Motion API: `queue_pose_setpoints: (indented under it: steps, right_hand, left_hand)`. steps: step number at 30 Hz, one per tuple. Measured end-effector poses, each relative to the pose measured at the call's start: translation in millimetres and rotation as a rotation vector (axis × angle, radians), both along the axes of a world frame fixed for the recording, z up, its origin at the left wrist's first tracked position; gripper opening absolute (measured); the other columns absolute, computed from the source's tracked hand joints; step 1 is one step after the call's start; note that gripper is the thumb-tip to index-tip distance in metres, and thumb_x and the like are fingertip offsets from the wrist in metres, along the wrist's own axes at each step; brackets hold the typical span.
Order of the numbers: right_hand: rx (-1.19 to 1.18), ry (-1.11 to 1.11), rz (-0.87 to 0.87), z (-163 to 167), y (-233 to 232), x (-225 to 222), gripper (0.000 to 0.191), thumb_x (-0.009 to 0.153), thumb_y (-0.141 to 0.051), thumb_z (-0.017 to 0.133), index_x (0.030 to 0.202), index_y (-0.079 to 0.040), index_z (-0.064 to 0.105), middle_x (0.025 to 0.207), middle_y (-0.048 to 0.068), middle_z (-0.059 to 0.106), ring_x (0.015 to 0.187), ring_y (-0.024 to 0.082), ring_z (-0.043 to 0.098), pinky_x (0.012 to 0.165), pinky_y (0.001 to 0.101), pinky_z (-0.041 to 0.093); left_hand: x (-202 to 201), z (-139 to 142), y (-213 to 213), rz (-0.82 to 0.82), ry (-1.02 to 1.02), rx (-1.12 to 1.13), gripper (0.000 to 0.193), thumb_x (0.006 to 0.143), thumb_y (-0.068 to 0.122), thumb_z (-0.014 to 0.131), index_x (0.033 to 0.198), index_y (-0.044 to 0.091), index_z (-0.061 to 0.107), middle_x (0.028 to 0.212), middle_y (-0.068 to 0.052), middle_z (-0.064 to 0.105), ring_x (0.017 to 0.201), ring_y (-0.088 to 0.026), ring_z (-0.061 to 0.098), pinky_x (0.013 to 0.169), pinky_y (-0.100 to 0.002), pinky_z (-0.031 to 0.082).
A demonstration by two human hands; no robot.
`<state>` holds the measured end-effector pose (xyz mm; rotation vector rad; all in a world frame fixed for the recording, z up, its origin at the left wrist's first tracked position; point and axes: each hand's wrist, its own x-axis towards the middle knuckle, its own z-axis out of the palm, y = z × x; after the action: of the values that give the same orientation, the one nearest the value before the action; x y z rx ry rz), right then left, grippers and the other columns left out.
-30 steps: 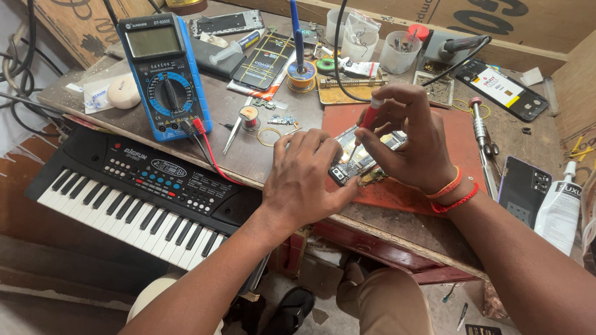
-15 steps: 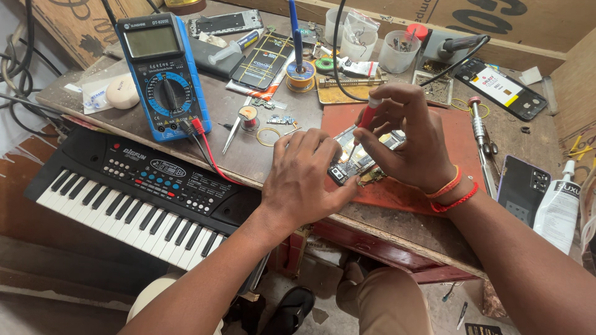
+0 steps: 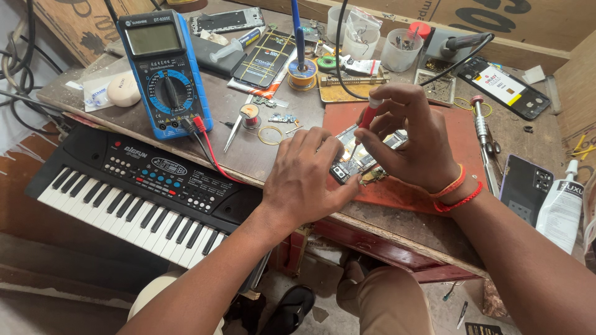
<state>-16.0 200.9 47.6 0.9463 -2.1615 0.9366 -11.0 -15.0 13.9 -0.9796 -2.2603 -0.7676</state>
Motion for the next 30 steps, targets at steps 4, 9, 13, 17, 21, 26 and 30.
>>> queue_pose_setpoints:
  steps: [4, 9, 13, 17, 21, 26, 30]
  right_hand:
    - [0.002, -0.005, -0.002, 0.9, -0.1, -0.7, 0.053, 0.096, -0.001, 0.078, 0.134, -0.002, 0.04, 0.1, 0.009, 0.071, 0.087, 0.016, 0.078, 0.07, 0.0258, 0.06]
    - [0.01, -0.004, 0.004, 1.1, 0.8, 0.5, 0.053, 0.096, 0.0, 0.077, 0.134, -0.003, 0.04, 0.1, 0.01, 0.072, 0.086, 0.017, 0.078, 0.069, 0.0261, 0.06]
    - [0.017, -0.002, 0.009, 1.2, 0.5, 1.0, 0.053, 0.096, 0.0, 0.077, 0.134, -0.003, 0.04, 0.099, 0.01, 0.072, 0.086, 0.017, 0.078, 0.068, 0.0261, 0.06]
    - [0.026, 0.004, 0.016, 1.3, 0.7, 0.4, 0.052, 0.096, 0.0, 0.077, 0.134, -0.003, 0.04, 0.099, 0.01, 0.071, 0.085, 0.016, 0.078, 0.068, 0.0264, 0.06]
    - [0.029, 0.002, 0.011, 1.1, 0.3, 1.0, 0.053, 0.096, 0.0, 0.077, 0.134, -0.003, 0.04, 0.099, 0.01, 0.071, 0.085, 0.016, 0.078, 0.067, 0.0264, 0.06]
    - [0.044, 0.001, 0.007, 1.7, 0.1, 0.6, 0.054, 0.095, 0.0, 0.077, 0.135, -0.002, 0.04, 0.099, 0.011, 0.072, 0.084, 0.017, 0.078, 0.064, 0.0267, 0.059]
    - [0.06, 0.011, 0.007, 2.8, 1.5, -0.3, 0.056, 0.095, -0.001, 0.077, 0.136, -0.001, 0.04, 0.099, 0.012, 0.072, 0.084, 0.018, 0.078, 0.062, 0.0271, 0.059]
  left_hand:
    - [0.1, 1.0, -0.3, -0.001, 0.013, 0.002, 0.043, 0.082, 0.041, 0.078, 0.102, 0.005, 0.065, 0.105, -0.012, 0.059, 0.101, -0.031, 0.058, 0.09, -0.048, 0.043]
    - [0.0, -0.1, 0.7, 0.001, 0.019, 0.006, 0.042, 0.081, 0.04, 0.078, 0.101, 0.005, 0.066, 0.104, -0.011, 0.059, 0.101, -0.031, 0.058, 0.089, -0.049, 0.043]
    - [-0.1, -0.2, 1.0, 0.006, 0.008, 0.014, 0.042, 0.081, 0.04, 0.078, 0.101, 0.006, 0.066, 0.104, -0.011, 0.059, 0.101, -0.031, 0.058, 0.088, -0.048, 0.044]
    - [-0.9, -0.8, 0.8, -0.004, 0.025, 0.019, 0.042, 0.081, 0.04, 0.079, 0.1, 0.005, 0.065, 0.104, -0.012, 0.059, 0.101, -0.032, 0.058, 0.088, -0.047, 0.045]
    - [-0.3, -0.4, 0.7, -0.01, 0.008, 0.026, 0.041, 0.08, 0.039, 0.079, 0.099, 0.005, 0.065, 0.103, -0.012, 0.059, 0.101, -0.032, 0.058, 0.086, -0.047, 0.047]
    - [0.0, 0.6, 0.6, -0.008, 0.006, 0.016, 0.041, 0.081, 0.038, 0.08, 0.099, 0.005, 0.064, 0.103, -0.012, 0.058, 0.099, -0.032, 0.058, 0.085, -0.047, 0.047]
    - [-0.7, 1.4, 1.6, -0.009, 0.008, 0.009, 0.04, 0.081, 0.037, 0.079, 0.1, 0.005, 0.064, 0.103, -0.012, 0.058, 0.099, -0.031, 0.058, 0.084, -0.047, 0.047]
